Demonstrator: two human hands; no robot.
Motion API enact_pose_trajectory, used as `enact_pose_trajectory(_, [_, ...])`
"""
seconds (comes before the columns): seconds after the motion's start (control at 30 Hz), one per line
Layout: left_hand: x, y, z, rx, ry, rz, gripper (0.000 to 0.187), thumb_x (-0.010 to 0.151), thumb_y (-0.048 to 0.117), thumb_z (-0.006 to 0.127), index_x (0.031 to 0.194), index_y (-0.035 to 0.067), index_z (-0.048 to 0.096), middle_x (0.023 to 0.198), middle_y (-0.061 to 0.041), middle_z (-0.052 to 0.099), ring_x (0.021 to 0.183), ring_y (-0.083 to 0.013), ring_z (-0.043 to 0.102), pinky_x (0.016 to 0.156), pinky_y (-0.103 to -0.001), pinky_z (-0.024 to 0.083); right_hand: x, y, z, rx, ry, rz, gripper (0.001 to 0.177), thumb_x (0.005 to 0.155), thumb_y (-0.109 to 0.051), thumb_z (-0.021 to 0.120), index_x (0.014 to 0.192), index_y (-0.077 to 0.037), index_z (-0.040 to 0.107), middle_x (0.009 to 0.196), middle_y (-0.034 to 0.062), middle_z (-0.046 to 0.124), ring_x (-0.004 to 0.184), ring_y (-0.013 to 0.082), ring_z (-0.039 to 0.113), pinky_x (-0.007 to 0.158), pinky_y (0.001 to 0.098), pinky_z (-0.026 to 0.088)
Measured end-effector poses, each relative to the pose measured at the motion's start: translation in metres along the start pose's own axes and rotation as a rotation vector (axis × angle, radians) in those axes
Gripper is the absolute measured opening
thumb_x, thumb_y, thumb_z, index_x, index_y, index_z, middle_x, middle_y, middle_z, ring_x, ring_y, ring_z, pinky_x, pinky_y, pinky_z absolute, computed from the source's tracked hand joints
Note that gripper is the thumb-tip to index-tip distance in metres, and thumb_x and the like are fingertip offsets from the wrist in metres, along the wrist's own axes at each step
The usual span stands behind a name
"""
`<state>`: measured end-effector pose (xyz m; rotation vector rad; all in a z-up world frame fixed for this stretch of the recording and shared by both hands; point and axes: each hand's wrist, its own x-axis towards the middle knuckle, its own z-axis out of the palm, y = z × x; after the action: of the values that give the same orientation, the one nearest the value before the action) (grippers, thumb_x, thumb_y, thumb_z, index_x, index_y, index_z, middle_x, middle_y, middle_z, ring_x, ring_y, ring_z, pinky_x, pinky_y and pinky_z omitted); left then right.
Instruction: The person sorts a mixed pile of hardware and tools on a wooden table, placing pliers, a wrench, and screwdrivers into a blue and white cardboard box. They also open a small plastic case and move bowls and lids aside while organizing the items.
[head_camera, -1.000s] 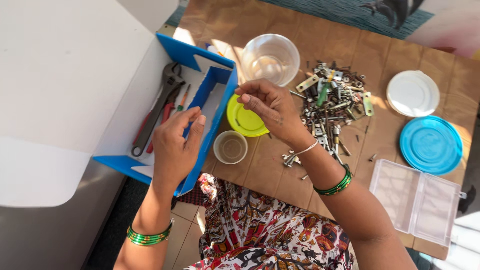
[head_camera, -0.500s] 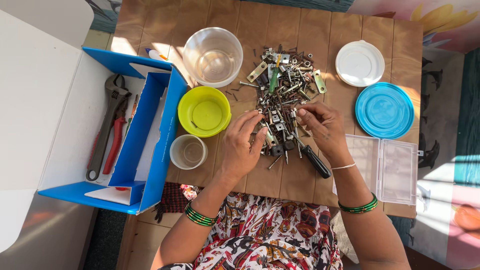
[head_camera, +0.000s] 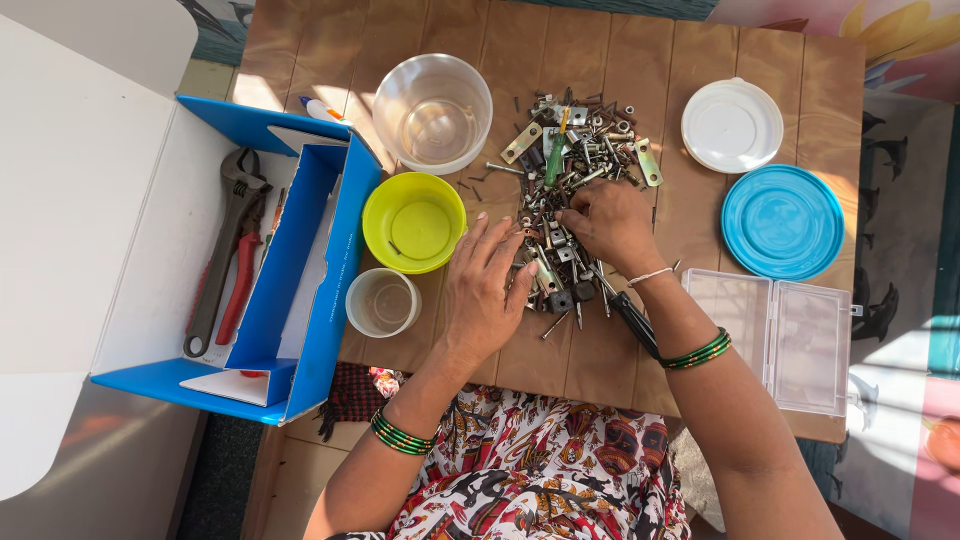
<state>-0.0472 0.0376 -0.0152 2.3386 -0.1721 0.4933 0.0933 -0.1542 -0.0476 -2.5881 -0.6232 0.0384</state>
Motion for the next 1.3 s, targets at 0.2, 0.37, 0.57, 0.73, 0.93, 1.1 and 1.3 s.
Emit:
enact_pose_trajectory(0.2, [-0.009,-0.004,-0.019,-0.042,0.03,0.001,0.037,0.099,0.023,0.067,0.126,-0.003,0.066,0.141,-0.02,0.061,0.142,-0.0418,0.05,0.116,-0.051,0.041,0.006,0.002,-0.013,0.218,0.047,0.012,0.026,0.083,-0.029,0.078,0.086,-0.003,0.077,0.085,0.0134,0.072,0.074,0.0307,0.068,0.069,0.0427,0.052])
enact_pose_trajectory(0.37, [-0.019,-0.005,-0.047,-0.027,0.075,0.007,0.035,0.099,0.022,0.067,0.123,-0.003,0.069,0.139,-0.019,0.064,0.14,-0.0398,0.053,0.114,-0.049,0.045,0.008,-0.019,-0.036,0.408,-0.005,0.127,0.024,0.096,-0.022,0.073,0.095,0.002,0.071,0.078,0.0116,0.07,0.068,0.018,0.065,0.061,0.0337,0.052])
enact_pose_trajectory(0.57, [-0.033,-0.003,-0.097,0.019,0.166,0.017,0.031,0.099,0.019,0.068,0.121,-0.003,0.069,0.134,-0.018,0.067,0.135,-0.038,0.06,0.111,-0.048,0.049,0.013,-0.086,-0.055,0.612,-0.009,-0.071,0.017,0.104,-0.009,0.062,0.112,0.005,0.066,0.089,0.0071,0.074,0.069,0.0105,0.066,0.061,0.0252,0.054])
enact_pose_trajectory(0.73, [-0.045,-0.013,-0.15,0.137,0.338,-0.091,0.027,0.103,0.017,0.065,0.123,-0.001,0.069,0.127,-0.018,0.071,0.126,-0.0359,0.067,0.106,-0.045,0.053,0.02,-0.152,-0.062,0.507,0.007,-0.491,0.015,0.103,-0.003,0.064,0.116,0.004,0.067,0.1,0.0131,0.073,0.087,0.0206,0.074,0.076,0.0301,0.058])
enact_pose_trajectory(0.93, [-0.06,-0.035,-0.197,-0.161,0.49,-0.619,0.036,0.105,0.022,0.054,0.133,0.002,0.063,0.125,-0.014,0.076,0.072,-0.0299,0.065,0.069,-0.035,0.051,0.031,-0.228,-0.043,0.325,0.035,-0.864,0.031,0.087,0.002,0.071,0.117,-0.005,0.072,0.109,0.0121,0.071,0.098,0.0323,0.07,0.081,0.0394,0.058])
enact_pose_trajectory(1.1, [-0.069,-0.051,-0.215,0.142,0.463,-0.371,0.028,0.11,0.019,0.056,0.116,-0.005,0.069,0.123,-0.023,0.072,0.114,-0.0333,0.072,0.095,-0.038,0.057,0.045,-0.274,-0.015,0.155,-0.012,-1.113,0.041,0.077,-0.002,0.071,0.117,-0.009,0.071,0.108,0.0083,0.064,0.099,0.0284,0.061,0.086,0.0398,0.052])
enact_pose_trajectory(1.3, [-0.085,-0.068,-0.227,-0.096,0.523,-0.484,0.035,0.113,0.023,0.049,0.124,-0.005,0.067,0.124,-0.02,0.073,0.111,-0.0275,0.073,0.094,-0.035,0.057,0.044,-0.308,0.015,-0.001,-0.126,-1.197,0.039,0.082,-0.01,0.063,0.12,-0.009,0.071,0.1,0.0072,0.06,0.098,0.0256,0.059,0.087,0.0389,0.048])
